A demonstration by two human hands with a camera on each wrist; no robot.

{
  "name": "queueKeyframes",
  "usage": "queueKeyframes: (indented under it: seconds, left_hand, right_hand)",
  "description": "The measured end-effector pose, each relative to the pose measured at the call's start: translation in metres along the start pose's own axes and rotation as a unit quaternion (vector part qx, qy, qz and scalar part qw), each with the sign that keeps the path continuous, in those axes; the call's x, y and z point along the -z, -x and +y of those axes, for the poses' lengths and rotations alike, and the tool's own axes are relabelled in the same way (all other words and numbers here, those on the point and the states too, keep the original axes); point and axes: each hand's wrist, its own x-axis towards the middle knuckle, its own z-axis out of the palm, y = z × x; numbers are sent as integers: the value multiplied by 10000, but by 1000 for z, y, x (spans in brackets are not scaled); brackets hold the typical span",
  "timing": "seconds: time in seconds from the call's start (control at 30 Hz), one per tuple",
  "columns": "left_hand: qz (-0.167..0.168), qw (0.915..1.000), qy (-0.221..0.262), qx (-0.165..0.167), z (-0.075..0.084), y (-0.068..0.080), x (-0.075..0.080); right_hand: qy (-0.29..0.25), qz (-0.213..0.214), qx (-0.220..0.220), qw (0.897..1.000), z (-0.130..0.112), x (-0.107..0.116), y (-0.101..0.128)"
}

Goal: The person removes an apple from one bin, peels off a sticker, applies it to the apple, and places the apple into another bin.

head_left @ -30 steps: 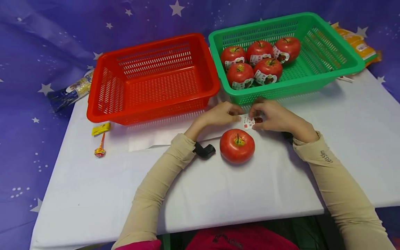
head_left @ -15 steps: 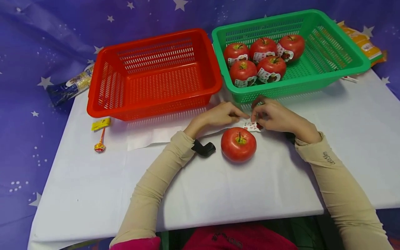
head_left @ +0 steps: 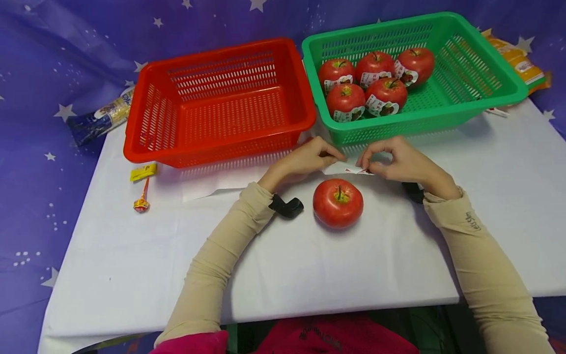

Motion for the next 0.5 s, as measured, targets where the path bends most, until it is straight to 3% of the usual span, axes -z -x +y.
queueKeyframes:
  seconds: [0.1,0.2,0.4,0.5]
  left_hand:
    - [94,9998,-130,141,1,1,1]
    - [113,9996,-169,196,1,2,2]
    - [-129,9961,-792,-372,0,1,1]
    - [-299,9936,-996,-431,-2,0,-1]
  right_hand:
    - [165,282,-252,9991,-2,2,1]
    - [345,271,-336,9985,-1,2,0]
    - [1004,-393,-112,9941,0,-4,-7]
    - [1174,-604,-238,9910,-3,-8,-8]
